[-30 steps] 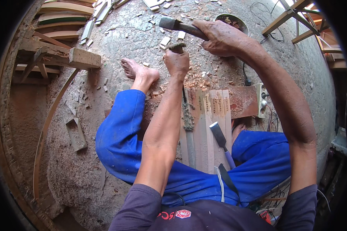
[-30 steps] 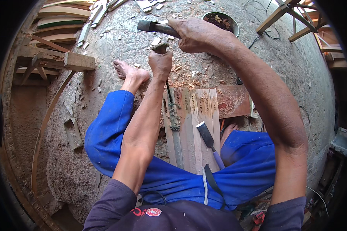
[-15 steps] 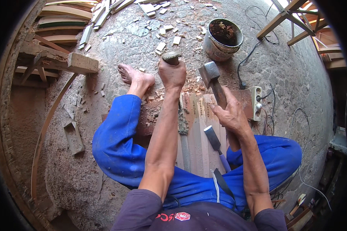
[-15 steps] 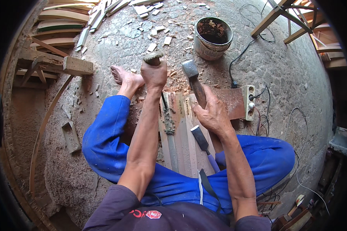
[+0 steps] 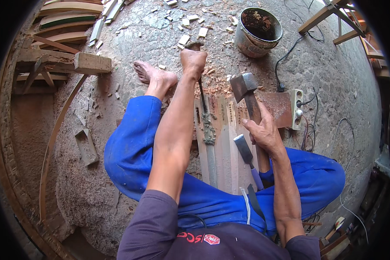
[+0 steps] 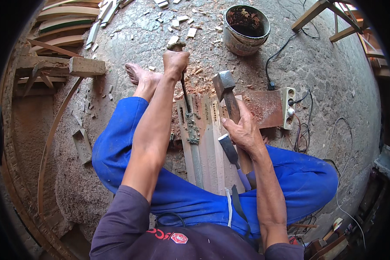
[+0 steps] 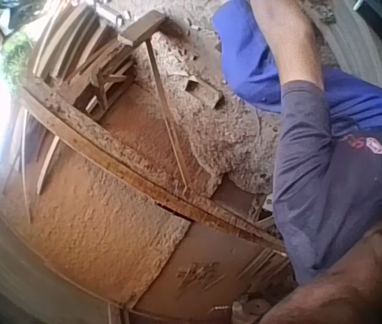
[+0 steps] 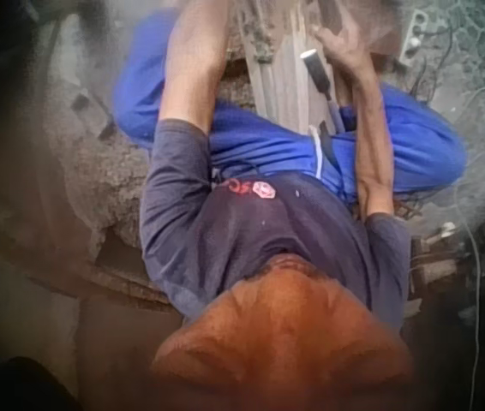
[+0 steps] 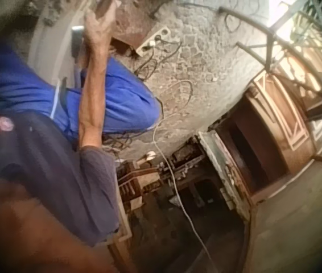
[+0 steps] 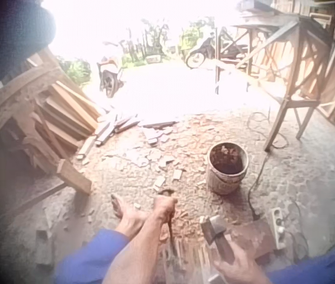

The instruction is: The person sits on the floor and uses a chisel and mallet to carve a small wooden block. They repeatedly strike the chisel to remove wood shavings and occasionally scrape the surface with a putty knife.

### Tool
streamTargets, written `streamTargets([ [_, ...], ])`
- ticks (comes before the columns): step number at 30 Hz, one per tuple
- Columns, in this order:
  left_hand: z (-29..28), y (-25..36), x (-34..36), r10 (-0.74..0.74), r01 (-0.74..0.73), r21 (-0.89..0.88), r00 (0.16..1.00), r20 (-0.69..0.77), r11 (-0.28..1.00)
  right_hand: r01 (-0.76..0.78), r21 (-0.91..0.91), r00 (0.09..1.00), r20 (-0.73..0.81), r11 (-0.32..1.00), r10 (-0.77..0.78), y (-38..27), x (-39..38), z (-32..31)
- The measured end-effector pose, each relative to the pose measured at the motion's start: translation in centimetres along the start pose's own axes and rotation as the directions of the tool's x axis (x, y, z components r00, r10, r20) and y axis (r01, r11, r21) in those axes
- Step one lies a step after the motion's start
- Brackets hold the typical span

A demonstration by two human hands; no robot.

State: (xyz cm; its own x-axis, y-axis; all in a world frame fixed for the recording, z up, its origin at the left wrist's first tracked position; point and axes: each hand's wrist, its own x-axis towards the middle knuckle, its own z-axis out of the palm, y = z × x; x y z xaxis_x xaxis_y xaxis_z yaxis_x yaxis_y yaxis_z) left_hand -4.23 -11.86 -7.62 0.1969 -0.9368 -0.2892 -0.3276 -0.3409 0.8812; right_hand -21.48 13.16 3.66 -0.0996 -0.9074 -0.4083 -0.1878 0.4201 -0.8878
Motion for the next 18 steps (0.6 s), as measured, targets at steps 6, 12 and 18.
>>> streamTargets([
  [6,-1.1,0.0,4.3,-0.178,0.243,-0.133,0.910,0.375,0.961,0.122,-0.188,0.991,-0.031,0.975,-0.130,0.1,2.0,-0.7],
  [12,-11.8,13.2,-2.5,0.356,-0.322,-0.645,0.931,-0.083,0.693,-0.193,-0.226,0.877,0.396,0.955,0.271,-2.6,3.0,-1.4],
  [18,-15.9,15.4,-8.9,0.429,-0.498,-0.627,0.861,-0.274,0.599,0.266,-0.541,0.436,0.806,0.798,0.401,1.3,2.0,1.5],
])
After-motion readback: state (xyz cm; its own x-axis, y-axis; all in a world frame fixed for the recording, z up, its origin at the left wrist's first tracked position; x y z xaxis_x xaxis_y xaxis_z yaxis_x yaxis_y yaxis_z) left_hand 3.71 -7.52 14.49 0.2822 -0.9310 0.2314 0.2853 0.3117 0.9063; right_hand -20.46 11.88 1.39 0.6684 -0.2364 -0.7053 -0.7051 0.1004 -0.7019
